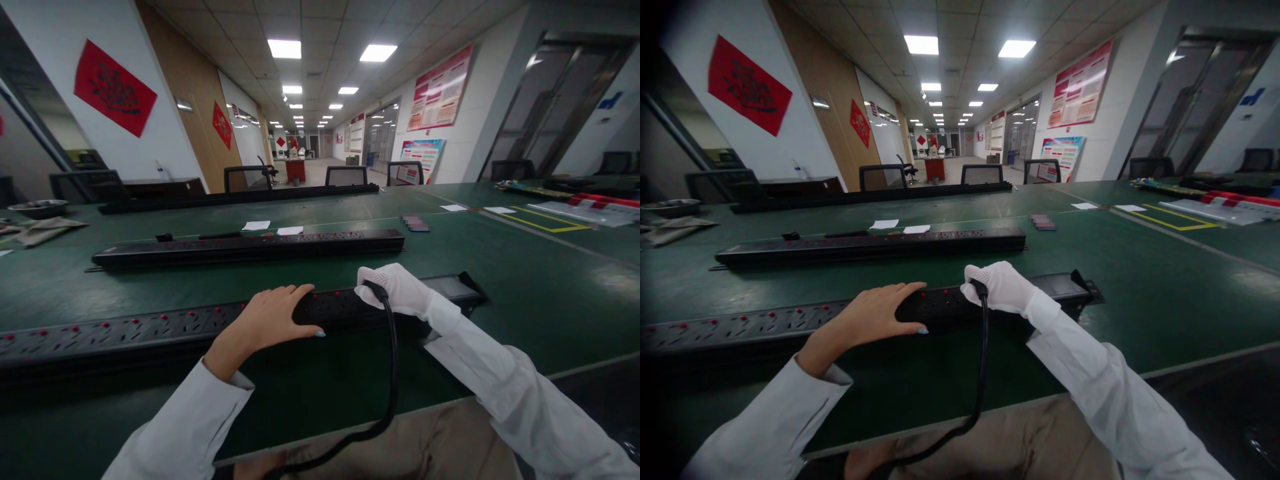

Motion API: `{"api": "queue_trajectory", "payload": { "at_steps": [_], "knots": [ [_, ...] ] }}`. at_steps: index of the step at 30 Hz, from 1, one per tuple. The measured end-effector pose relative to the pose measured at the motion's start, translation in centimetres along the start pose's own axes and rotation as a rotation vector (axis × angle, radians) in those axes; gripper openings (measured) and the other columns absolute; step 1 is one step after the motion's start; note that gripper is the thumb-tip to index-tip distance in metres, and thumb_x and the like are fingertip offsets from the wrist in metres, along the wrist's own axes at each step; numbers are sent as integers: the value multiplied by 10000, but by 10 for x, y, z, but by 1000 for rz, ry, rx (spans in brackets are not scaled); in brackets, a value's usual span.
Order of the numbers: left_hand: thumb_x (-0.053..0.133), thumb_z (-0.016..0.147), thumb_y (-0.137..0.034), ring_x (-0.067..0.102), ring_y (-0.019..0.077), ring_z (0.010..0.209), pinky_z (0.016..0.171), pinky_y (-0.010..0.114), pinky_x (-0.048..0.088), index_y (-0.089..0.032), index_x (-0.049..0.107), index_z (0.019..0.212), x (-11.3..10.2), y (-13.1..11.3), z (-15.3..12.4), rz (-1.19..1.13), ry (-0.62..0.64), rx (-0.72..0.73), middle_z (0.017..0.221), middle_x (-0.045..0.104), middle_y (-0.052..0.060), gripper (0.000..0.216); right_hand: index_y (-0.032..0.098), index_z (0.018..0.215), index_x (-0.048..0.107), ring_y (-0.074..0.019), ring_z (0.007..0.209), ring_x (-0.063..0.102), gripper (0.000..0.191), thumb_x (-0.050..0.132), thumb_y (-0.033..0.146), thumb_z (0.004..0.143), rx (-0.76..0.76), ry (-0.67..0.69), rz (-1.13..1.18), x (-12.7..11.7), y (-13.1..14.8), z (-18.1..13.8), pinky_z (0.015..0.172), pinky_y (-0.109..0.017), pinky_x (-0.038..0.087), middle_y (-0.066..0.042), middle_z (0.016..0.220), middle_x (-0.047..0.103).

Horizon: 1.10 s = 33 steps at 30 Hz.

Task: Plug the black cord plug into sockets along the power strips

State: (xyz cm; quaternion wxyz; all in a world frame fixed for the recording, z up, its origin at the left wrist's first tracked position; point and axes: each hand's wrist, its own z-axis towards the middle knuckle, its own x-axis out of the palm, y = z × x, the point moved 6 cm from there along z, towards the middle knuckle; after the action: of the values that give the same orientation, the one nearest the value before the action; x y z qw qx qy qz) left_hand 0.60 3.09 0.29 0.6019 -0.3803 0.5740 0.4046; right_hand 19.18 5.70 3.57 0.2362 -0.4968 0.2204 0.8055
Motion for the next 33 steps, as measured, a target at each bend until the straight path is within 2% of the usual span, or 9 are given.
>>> {"api": "queue_trajectory", "payload": {
  "at_steps": [4, 15, 21, 27, 33],
  "knots": [
    [323, 631, -777, 570, 271, 908, 757, 379, 422, -219, 439, 1166, -1, 5, 0, -16, 19, 0, 1051, 589, 92, 782, 188, 734, 493, -62, 483, 434, 179, 380, 297, 819, -9, -4, 2, -1, 0, -1, 511, -180, 266, 46, 529, 496],
    [342, 644, -756, 562, 298, 944, 806, 407, 391, -218, 449, 1170, -2, 0, 2, -10, 56, -23, 1102, 580, 98, 759, 185, 740, 500, -58, 484, 445, 188, 384, 308, 822, -25, -7, 31, 1, 0, -1, 500, -164, 268, 44, 533, 495],
    [308, 642, -772, 566, 295, 935, 790, 406, 393, -227, 437, 1184, -1, -3, 5, -15, 33, -13, 1099, 583, 91, 780, 182, 729, 496, -55, 474, 419, 182, 393, 310, 807, -69, 20, 32, -1, -3, 0, 499, -167, 272, 47, 526, 476],
    [274, 646, -782, 558, 288, 947, 771, 386, 405, -220, 426, 1199, 2, -15, 19, -16, -24, 3, 1102, 574, 98, 803, 176, 718, 487, -49, 458, 384, 184, 390, 303, 811, -47, 66, 37, -5, -20, -2, 480, -172, 253, 54, 516, 463],
    [261, 663, -773, 551, 286, 953, 786, 382, 403, -203, 364, 1259, 4, -20, 23, 2, -70, 36, 1099, 564, 110, 831, 169, 714, 499, -52, 463, 418, 204, 376, 289, 822, -22, 35, 49, -7, -27, -4, 487, -171, 273, 42, 519, 484]
  ]
}}
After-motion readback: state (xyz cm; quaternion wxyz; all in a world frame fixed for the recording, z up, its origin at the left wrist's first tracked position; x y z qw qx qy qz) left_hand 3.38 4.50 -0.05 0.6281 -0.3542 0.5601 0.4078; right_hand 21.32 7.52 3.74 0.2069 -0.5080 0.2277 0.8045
